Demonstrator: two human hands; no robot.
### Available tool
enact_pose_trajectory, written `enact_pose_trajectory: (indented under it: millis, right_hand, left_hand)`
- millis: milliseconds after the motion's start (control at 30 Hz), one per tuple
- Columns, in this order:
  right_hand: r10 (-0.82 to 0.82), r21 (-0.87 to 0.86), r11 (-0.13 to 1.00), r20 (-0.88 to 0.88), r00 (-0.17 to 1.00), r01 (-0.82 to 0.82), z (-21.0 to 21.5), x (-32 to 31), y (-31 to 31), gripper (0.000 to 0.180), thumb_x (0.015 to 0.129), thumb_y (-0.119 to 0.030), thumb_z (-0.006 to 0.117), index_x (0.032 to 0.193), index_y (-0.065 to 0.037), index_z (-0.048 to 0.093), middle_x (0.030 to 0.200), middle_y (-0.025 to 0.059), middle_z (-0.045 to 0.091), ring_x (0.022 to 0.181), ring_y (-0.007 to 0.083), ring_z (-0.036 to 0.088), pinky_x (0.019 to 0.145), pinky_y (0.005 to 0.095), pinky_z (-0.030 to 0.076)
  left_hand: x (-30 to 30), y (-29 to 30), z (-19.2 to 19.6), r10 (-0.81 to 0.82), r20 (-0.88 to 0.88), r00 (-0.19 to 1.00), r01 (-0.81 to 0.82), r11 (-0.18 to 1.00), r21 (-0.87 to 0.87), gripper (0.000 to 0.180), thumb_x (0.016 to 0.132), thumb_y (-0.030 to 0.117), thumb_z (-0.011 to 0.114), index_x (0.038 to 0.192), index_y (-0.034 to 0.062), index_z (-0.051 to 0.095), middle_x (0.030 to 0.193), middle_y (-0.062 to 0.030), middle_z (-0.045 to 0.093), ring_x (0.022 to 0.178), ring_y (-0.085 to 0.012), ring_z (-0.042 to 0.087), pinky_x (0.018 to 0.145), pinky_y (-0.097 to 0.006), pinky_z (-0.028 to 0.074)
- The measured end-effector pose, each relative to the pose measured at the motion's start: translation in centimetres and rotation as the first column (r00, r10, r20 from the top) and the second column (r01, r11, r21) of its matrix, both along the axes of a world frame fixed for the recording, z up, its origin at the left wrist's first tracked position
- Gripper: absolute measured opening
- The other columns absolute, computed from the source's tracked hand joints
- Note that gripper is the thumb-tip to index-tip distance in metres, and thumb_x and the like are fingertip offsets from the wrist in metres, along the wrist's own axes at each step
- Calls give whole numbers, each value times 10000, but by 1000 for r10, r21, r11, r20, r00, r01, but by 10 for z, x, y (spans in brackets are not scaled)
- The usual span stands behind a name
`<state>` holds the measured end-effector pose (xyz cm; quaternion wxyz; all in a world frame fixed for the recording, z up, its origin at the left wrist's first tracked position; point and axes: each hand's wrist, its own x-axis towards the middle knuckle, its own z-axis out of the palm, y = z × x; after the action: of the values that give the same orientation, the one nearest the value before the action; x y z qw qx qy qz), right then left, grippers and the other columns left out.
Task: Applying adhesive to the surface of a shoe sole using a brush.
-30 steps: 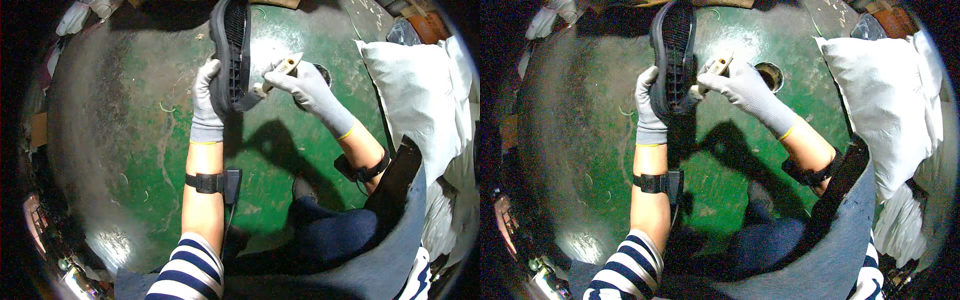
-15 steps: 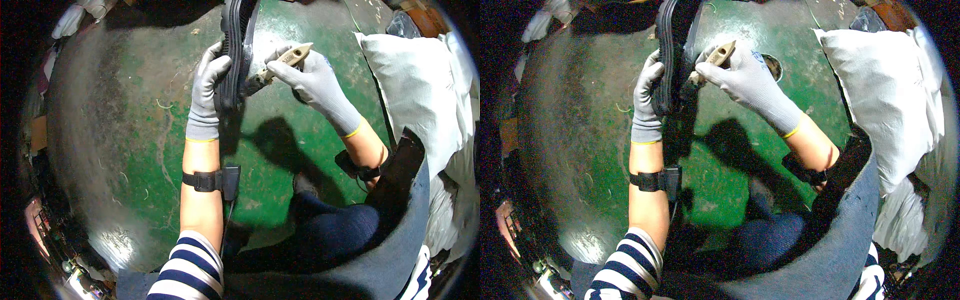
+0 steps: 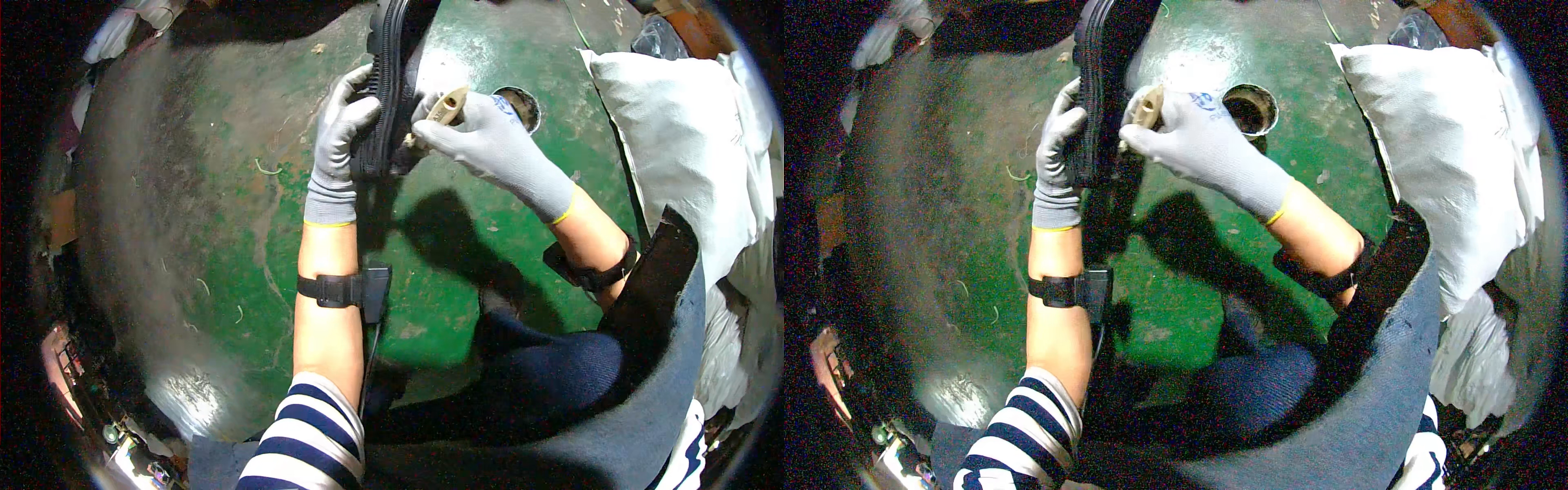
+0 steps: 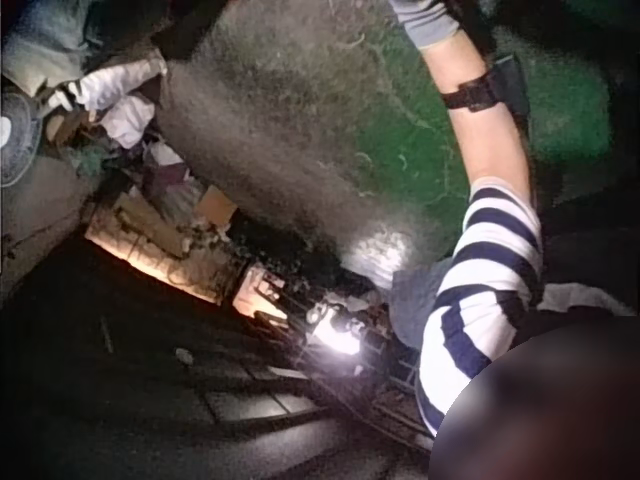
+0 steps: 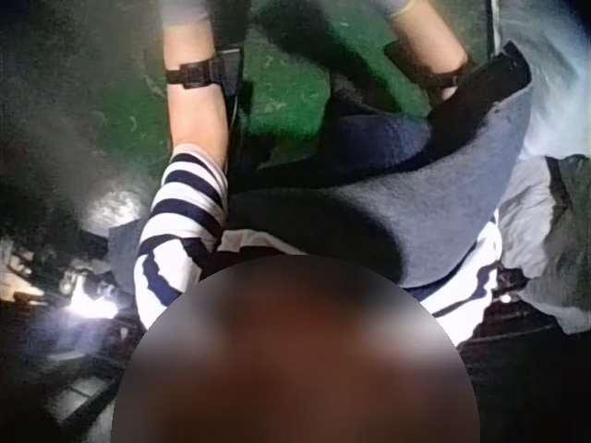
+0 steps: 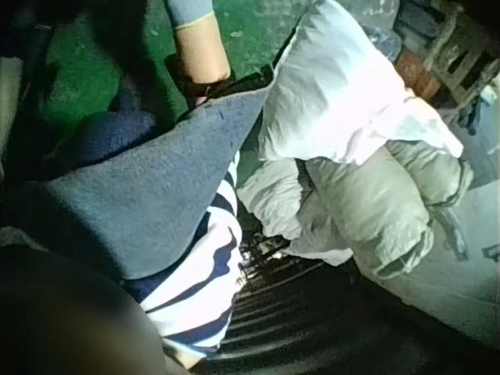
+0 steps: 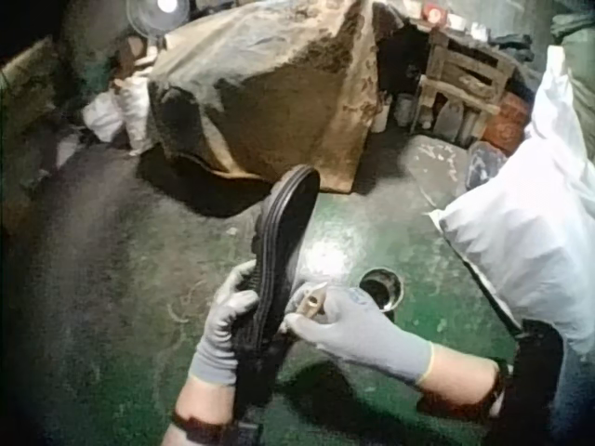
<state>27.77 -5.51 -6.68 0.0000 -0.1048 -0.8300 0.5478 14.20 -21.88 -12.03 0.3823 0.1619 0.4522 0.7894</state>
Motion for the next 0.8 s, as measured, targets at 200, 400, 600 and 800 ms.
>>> enact_pose_trajectory:
  millis: [200, 400, 600, 800]
  right_hand:
    - [-206, -60, 978, -157, 966, 199, 23, 7, 15, 190, 929, -206, 692, 1015, -37, 676, 860, -5, 672, 771, 67, 590, 704, 230, 474]
    - [-281, 123, 926, -402, 871, 356, 39, 17, 37, 173, 920, -107, 645, 1080, -81, 707, 1009, 78, 711, 837, 182, 679, 766, 287, 531]
    - [-465, -553, 793, -277, 841, 256, 43, 37, 53, 271, 1040, -227, 474, 995, 7, 603, 950, 63, 585, 879, 148, 590, 813, 294, 470]
    - [-202, -34, 979, -93, 975, 200, 35, 30, 6, 271, 874, -286, 668, 1039, -73, 694, 804, 51, 660, 703, 151, 627, 661, 315, 502]
  left_hand:
    - [3, -5, 5, 26, 273, 962, -87, 973, 214, 444, 930, 130, 558, 1337, -30, 485, 1191, -179, 659, 1019, -274, 700, 912, -406, 599]
    - [-11, -8, -10, -181, 562, 807, -74, 913, 400, 563, 931, 393, 525, 1291, -36, 590, 1139, -202, 702, 1022, -333, 690, 954, -498, 552]
    - [-8, -13, -24, -333, 530, 780, -32, 824, 565, 736, 968, 501, 426, 1384, -104, 474, 1214, -387, 588, 1057, -486, 630, 956, -539, 541]
    - [-8, -6, -30, -158, 606, 780, -135, 902, 410, 750, 952, 525, 423, 1329, -115, 523, 1177, -384, 614, 991, -472, 665, 918, -562, 559]
